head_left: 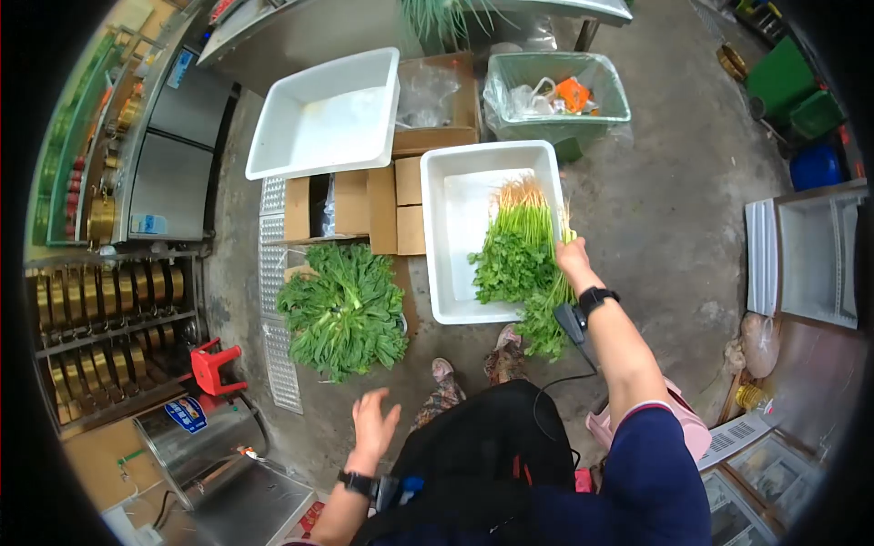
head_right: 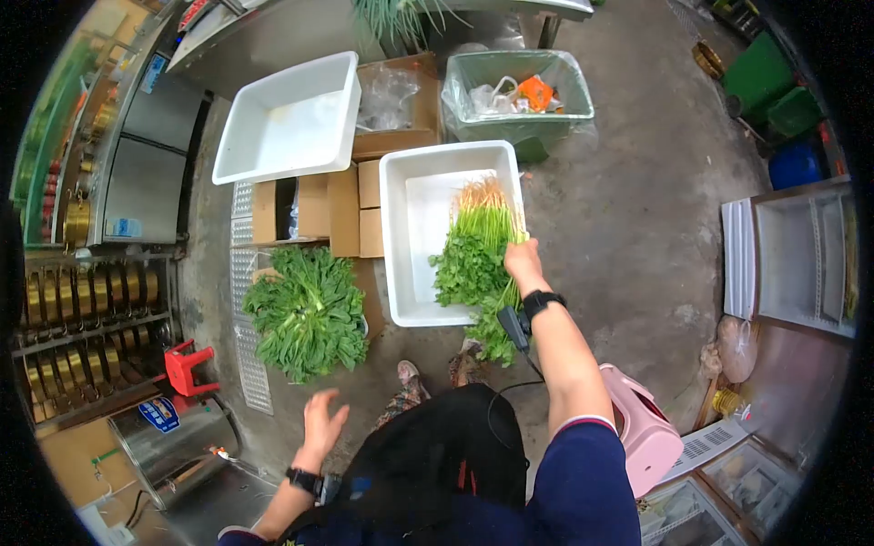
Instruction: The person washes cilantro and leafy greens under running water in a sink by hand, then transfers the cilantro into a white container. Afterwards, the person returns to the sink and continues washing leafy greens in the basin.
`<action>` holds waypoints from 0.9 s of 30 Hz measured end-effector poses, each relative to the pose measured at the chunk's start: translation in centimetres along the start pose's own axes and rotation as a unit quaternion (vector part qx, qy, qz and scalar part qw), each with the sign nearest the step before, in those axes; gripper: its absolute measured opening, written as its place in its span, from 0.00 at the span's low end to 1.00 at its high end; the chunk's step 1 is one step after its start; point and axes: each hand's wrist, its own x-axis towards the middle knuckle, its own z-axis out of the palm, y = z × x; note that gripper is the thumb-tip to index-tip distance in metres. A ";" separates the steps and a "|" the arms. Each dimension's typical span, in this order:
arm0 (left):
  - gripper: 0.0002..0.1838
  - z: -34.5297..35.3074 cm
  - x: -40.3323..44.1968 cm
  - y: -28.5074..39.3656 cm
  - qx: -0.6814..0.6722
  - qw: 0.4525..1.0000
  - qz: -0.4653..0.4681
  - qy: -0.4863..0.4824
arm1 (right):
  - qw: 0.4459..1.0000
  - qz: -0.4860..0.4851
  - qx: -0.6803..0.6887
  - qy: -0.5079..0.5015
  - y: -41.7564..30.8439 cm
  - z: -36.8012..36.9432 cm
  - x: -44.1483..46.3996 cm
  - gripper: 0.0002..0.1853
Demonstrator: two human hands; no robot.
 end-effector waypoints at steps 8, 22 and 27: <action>0.17 6.6 -3.6 -7.1 -0.038 0.981 -0.161 -0.101 | 0.997 0.032 -0.054 0.039 -2.6 11.2 11.9 0.32; 0.15 7.0 0.1 -4.3 -0.109 0.959 -0.202 -0.169 | 0.859 -0.406 -0.313 0.002 4.0 12.2 0.0 0.32; 0.13 6.6 0.4 -4.4 -0.148 0.959 -0.200 -0.137 | 0.918 -0.343 -0.170 0.100 4.4 10.1 0.4 0.24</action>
